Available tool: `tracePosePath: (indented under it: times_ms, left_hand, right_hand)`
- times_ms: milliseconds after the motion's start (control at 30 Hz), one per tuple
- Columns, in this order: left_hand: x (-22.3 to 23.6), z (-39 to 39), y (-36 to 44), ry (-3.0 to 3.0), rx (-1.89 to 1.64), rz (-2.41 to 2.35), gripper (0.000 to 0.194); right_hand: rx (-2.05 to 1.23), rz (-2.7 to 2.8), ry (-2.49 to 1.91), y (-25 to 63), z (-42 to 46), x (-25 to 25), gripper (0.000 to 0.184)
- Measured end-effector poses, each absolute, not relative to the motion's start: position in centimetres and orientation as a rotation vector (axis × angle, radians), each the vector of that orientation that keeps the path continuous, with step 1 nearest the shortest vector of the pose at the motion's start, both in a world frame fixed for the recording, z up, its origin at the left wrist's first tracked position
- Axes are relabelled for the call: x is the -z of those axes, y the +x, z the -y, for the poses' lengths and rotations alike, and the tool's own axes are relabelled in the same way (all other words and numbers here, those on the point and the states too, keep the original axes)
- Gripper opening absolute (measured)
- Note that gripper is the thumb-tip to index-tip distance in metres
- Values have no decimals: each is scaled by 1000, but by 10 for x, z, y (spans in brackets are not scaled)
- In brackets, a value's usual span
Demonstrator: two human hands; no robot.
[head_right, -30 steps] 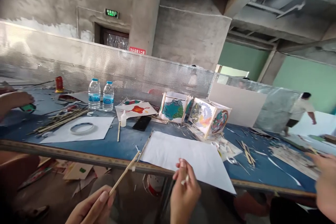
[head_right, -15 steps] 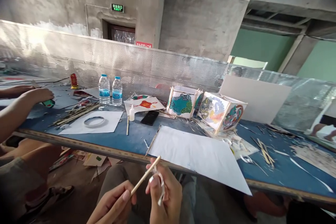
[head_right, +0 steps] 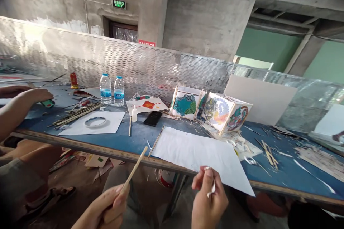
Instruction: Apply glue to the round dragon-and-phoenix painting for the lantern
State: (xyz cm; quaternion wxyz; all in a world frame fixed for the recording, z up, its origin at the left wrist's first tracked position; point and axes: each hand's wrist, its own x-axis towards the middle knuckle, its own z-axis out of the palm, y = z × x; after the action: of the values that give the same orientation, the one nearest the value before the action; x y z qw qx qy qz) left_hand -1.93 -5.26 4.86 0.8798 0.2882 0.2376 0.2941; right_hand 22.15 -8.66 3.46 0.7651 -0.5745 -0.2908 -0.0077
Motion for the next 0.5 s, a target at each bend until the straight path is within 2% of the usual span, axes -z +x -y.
tracePosePath:
  times_ms: [133, 267, 400, 500]
  left_hand:
    - [-44, 51, -2, 545, -702, -488, 66]
    - [-59, 53, 26, 770, -834, -437, 57]
    - [-68, 52, 44, 896, -948, -474, 59]
    - [-54, 45, 45, 971, -1048, -481, 46]
  right_hand:
    - [-53, 819, -1202, 197, 90, -42, 45]
    - [-200, 825, -1198, 150, 91, -51, 48]
    - [-335, 957, -1186, 135, 92, -56, 56]
    - [-455, 1043, -1191, 138, 89, -50, 58]
